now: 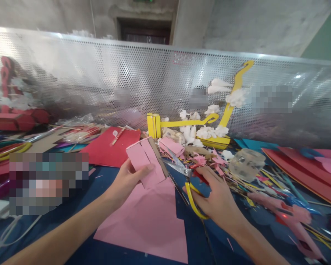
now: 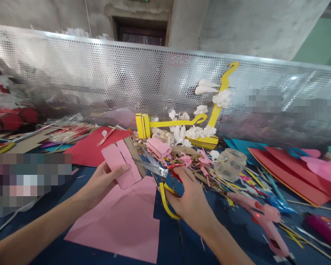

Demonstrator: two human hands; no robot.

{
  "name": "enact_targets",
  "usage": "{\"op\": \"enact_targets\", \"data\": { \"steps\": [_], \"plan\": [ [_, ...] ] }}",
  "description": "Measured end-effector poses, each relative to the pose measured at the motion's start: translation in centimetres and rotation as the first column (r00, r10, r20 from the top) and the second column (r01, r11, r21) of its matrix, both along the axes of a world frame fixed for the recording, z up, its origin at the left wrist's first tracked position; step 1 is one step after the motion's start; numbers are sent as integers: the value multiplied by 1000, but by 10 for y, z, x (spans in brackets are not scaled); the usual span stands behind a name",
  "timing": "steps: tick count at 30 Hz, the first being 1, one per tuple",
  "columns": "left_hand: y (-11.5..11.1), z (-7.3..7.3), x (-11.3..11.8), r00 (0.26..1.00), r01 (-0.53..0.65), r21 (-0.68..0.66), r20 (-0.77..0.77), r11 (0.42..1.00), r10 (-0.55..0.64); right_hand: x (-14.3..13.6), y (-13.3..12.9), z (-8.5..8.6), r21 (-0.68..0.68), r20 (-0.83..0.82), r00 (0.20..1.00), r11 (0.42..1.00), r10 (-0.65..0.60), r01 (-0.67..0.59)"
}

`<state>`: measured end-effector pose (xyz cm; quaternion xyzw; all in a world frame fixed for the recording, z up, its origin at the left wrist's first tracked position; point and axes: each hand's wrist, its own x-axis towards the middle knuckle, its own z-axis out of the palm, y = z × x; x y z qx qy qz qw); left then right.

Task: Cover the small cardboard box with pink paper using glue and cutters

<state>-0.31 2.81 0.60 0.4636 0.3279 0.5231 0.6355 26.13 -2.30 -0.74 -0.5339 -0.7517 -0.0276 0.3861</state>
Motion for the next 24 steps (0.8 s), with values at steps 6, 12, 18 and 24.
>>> {"op": "enact_targets", "data": {
  "steps": [6, 12, 18, 24],
  "plan": [
    [3, -6, -4, 983, -38, 80, -177, 996, 51, 0, -1, 4, 27, 8, 1000, 1000, 10, -10],
    [2, -3, -6, 962, 9, 280, -264, 960, 68, 3, -4, 8, 87, 73, 997, 996, 12, -18],
    [-1, 3, -4, 954, 40, 344, -293, 938, 67, 4, -5, 8, 103, 126, 992, 994, 31, -44],
    [-2, 6, -5, 955, 65, 361, -294, 930, 47, 4, -7, 9, 99, 145, 989, 994, 30, -45]
  ]
}}
